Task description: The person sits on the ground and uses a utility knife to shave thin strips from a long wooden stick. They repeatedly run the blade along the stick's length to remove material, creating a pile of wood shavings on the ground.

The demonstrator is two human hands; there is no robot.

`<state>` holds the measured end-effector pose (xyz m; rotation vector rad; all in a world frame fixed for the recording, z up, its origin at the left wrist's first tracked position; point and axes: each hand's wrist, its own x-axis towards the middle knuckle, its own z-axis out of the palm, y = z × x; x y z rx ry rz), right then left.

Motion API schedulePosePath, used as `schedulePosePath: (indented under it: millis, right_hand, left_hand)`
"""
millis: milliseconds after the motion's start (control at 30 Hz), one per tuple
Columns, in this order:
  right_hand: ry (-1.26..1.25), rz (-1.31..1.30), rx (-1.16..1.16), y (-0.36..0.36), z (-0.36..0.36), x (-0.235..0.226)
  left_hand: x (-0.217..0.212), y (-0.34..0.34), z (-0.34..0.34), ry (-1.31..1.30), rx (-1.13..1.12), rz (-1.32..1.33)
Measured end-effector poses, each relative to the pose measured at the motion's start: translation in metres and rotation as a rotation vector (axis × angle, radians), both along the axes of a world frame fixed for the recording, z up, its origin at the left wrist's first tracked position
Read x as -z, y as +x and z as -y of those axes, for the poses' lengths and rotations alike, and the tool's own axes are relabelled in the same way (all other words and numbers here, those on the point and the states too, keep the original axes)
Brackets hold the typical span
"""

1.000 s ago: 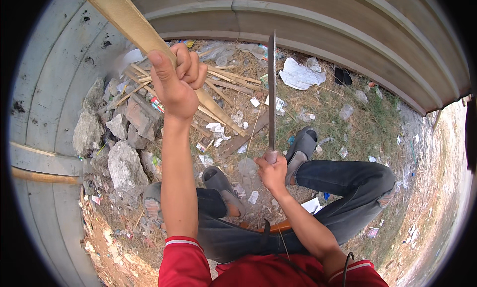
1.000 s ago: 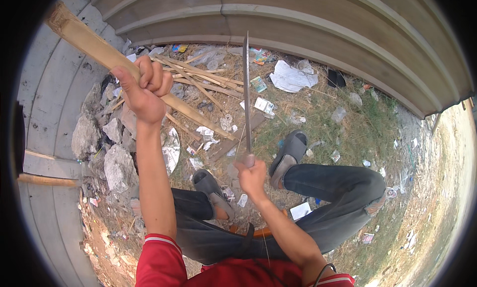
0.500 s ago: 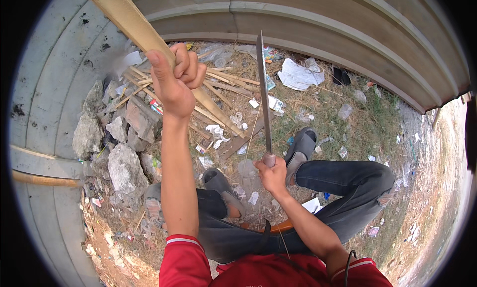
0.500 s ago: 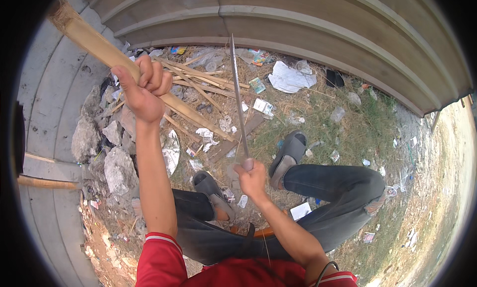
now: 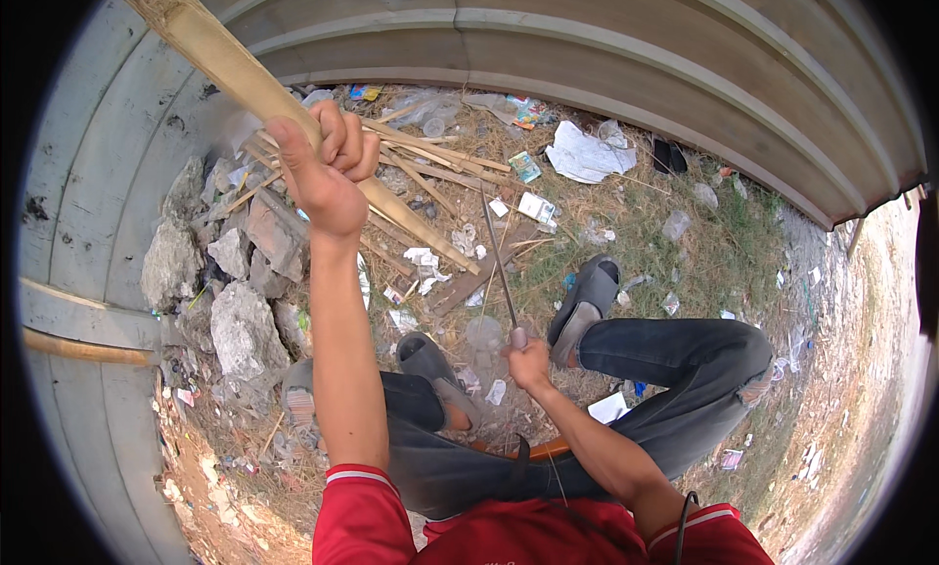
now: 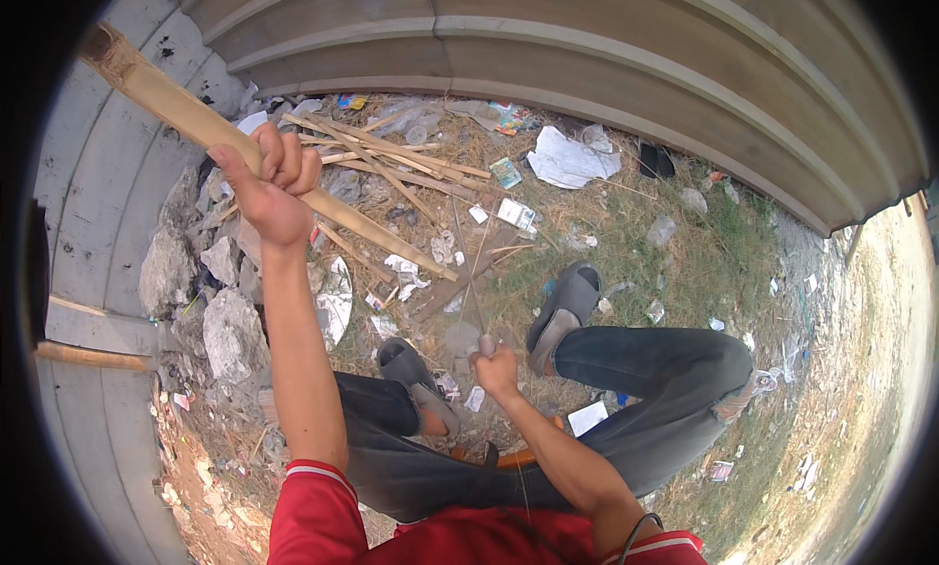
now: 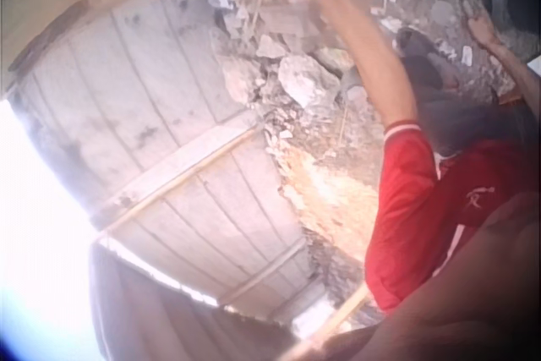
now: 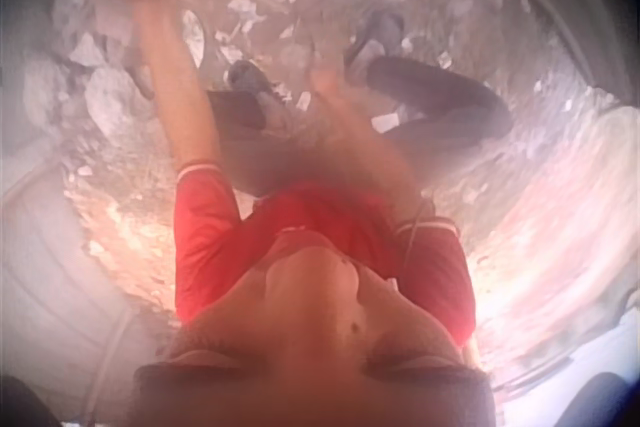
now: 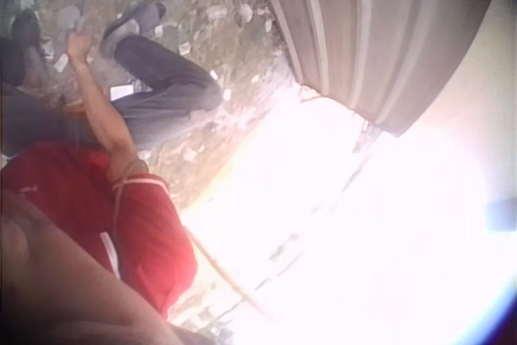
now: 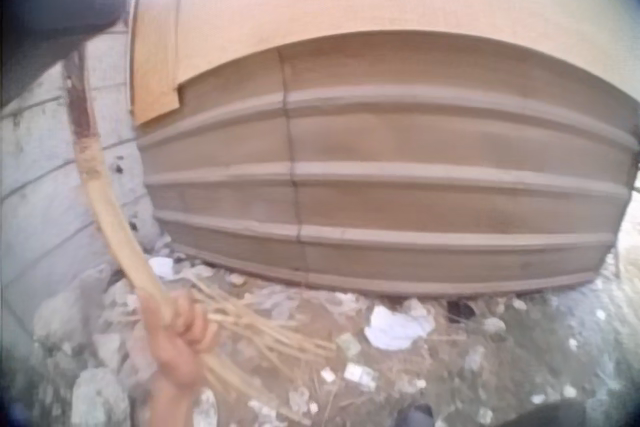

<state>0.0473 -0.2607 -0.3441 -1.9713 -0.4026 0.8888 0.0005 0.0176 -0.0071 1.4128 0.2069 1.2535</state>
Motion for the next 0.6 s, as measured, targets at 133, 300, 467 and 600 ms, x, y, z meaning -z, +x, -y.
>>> schedulePosePath:
  millis: [133,300,467,600]
  right_hand:
    - [0.264,-0.069,0.057,0.004,-0.006,-0.016]
    - [0.201,-0.112,0.068,-0.006,0.006,-0.009]
    - [0.035,-0.248,0.075,-0.016,0.004,-0.038]
    - [0.192,-0.259,0.110,-0.013,-0.013,-0.069]
  left_hand:
    - [-0.001,-0.002,0.006,0.011,-0.192,-0.003]
    - [0.001,-0.004,0.017,-0.054,-0.298,0.148]
    - [-0.003,0.009,0.028,-0.077,-0.426,0.160]
    - [-0.008,0.024,0.036,-0.074,-0.543,0.157]
